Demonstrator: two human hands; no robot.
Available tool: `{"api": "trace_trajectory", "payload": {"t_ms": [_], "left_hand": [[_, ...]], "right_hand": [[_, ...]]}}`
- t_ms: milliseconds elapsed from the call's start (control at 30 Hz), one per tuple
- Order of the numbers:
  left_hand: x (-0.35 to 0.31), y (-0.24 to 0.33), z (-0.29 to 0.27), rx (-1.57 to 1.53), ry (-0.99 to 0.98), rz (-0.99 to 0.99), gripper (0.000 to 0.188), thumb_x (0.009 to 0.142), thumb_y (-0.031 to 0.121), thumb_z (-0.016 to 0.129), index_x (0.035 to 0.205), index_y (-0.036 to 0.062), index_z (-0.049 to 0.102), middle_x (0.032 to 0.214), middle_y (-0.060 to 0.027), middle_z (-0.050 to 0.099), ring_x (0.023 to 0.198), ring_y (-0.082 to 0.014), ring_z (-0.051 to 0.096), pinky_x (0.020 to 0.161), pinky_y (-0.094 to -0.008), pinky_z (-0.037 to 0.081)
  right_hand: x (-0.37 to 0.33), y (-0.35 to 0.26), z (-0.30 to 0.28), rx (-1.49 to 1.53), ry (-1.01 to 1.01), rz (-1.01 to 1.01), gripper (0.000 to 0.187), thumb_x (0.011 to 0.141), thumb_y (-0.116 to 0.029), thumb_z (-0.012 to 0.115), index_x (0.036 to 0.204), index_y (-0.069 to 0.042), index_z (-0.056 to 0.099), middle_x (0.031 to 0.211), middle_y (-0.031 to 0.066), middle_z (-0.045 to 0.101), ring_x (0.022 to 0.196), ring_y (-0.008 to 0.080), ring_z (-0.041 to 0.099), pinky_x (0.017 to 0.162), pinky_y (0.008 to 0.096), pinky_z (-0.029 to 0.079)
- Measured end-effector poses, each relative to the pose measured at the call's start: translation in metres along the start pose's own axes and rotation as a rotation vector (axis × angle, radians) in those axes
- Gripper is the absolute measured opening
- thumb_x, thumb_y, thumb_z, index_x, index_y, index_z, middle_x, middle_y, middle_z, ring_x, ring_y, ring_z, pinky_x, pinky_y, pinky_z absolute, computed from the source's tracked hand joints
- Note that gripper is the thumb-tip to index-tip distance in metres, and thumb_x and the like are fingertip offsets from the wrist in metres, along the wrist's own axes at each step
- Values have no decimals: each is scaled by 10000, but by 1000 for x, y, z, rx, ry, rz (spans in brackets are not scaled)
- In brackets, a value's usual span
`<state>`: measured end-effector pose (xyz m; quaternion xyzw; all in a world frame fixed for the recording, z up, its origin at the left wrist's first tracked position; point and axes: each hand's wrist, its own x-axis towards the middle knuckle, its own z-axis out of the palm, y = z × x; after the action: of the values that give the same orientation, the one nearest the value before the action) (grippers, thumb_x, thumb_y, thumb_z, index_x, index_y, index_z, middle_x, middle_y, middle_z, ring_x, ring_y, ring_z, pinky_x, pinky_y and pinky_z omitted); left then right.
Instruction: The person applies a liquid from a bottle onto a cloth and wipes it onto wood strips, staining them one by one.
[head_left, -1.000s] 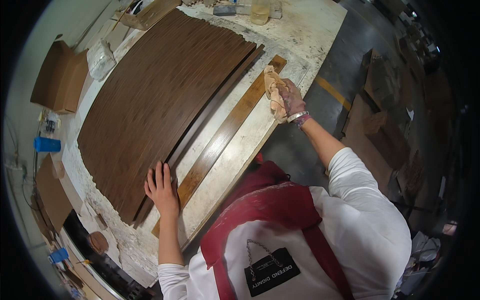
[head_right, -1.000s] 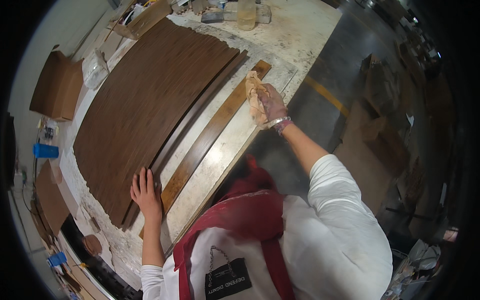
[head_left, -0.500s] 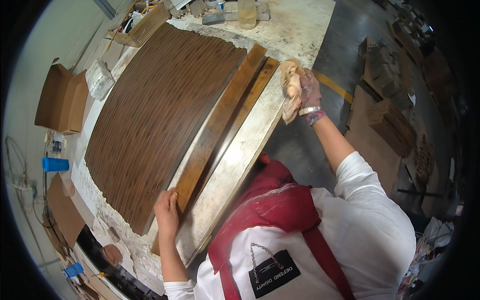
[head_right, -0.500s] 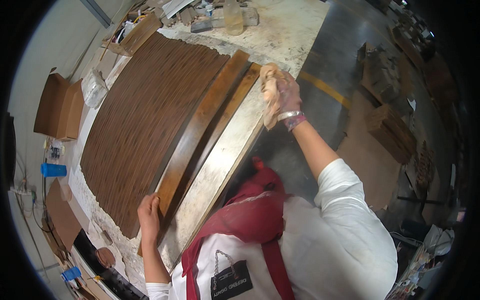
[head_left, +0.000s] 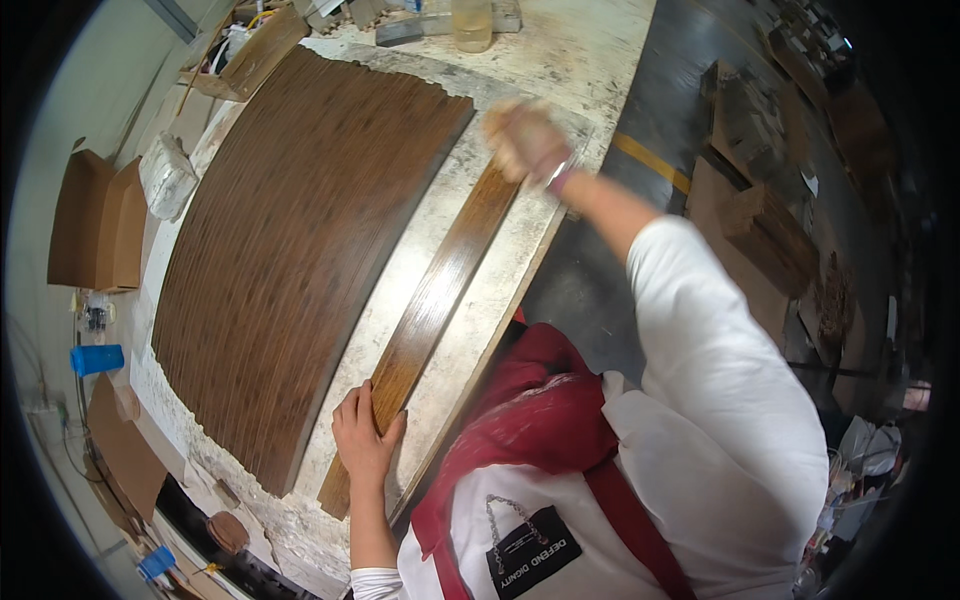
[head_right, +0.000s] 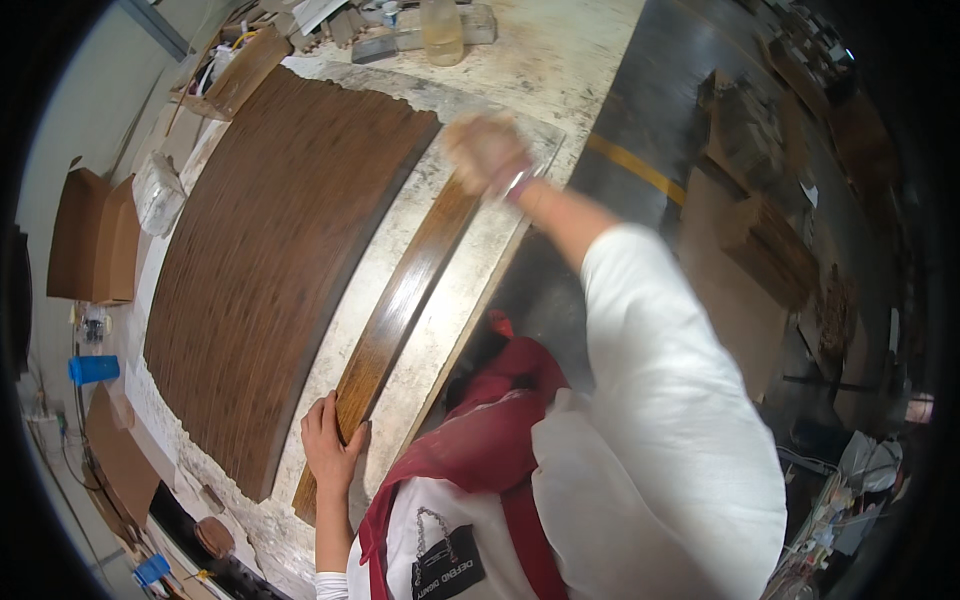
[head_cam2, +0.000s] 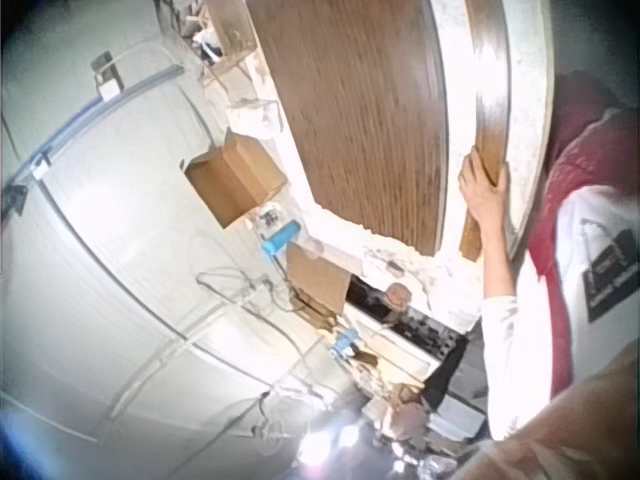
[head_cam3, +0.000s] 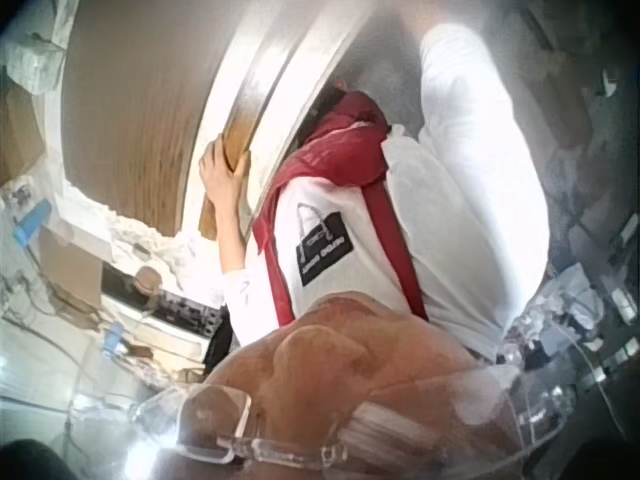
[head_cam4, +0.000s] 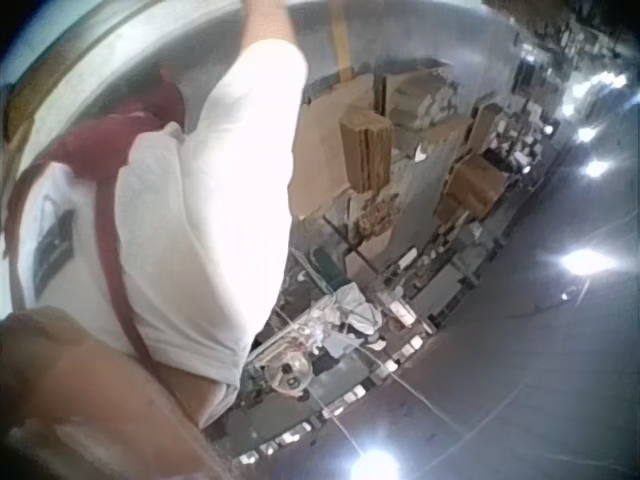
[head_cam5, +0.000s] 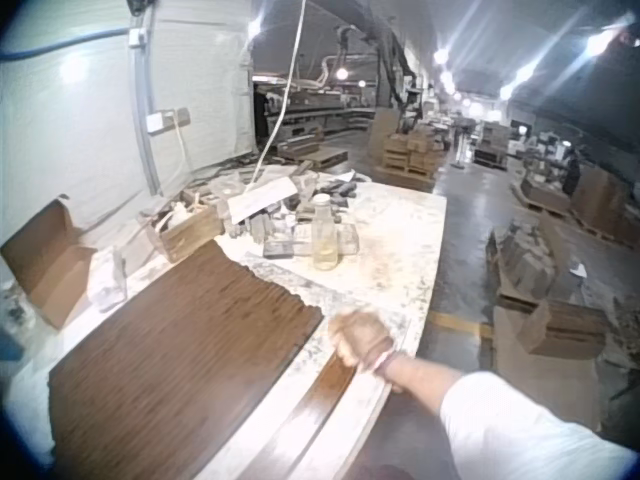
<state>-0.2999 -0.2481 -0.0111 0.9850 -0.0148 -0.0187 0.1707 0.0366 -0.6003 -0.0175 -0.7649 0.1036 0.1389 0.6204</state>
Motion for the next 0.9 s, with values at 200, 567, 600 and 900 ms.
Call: {"api": "trace_trajectory", "payload": {"t_ms": [200, 567, 600, 900], "left_hand": [[-8, -5, 7, -27, 89, -14, 670, 699, 306, 784, 1295, 94, 563, 1169, -150, 555, 1063, -343, 525, 926, -438, 434], [-49, -16, -16, -41, 187, -117, 830, 684, 449, 786, 1348, 61, 473, 1293, -142, 514, 1223, -314, 466, 1000, -439, 374], [-82, -36, -24, 1, 197, -184, 881, 662, 446, 806, 1370, 62, 447, 1323, -148, 498, 1257, -325, 444, 1021, -447, 358], [-191, -111, -2, -527, 421, -555, 874, 633, 117, 844, 1401, 92, 427, 1213, -138, 537, 1117, -289, 538, 949, -365, 457]], "right_hand": [[15, -51, -59, -886, 407, -440, 322, 941, -273, 455, 1148, -64, 587, 1156, 183, 620, 1062, 348, 590, 910, 406, 466], [-189, 28, 207, -534, -548, -1304, 237, 850, -92, 680, 1083, -59, 645, 977, 141, 669, 840, 282, 668, 743, 346, 540], [-188, 29, 201, -598, -518, -1010, 225, 902, -166, 629, 1105, -71, 629, 1032, 153, 667, 913, 279, 669, 825, 358, 544], [-261, 31, 291, -639, -972, -1349, 83, 798, -75, 612, 879, -79, 627, 815, 112, 613, 776, 290, 615, 644, 413, 487]]}}
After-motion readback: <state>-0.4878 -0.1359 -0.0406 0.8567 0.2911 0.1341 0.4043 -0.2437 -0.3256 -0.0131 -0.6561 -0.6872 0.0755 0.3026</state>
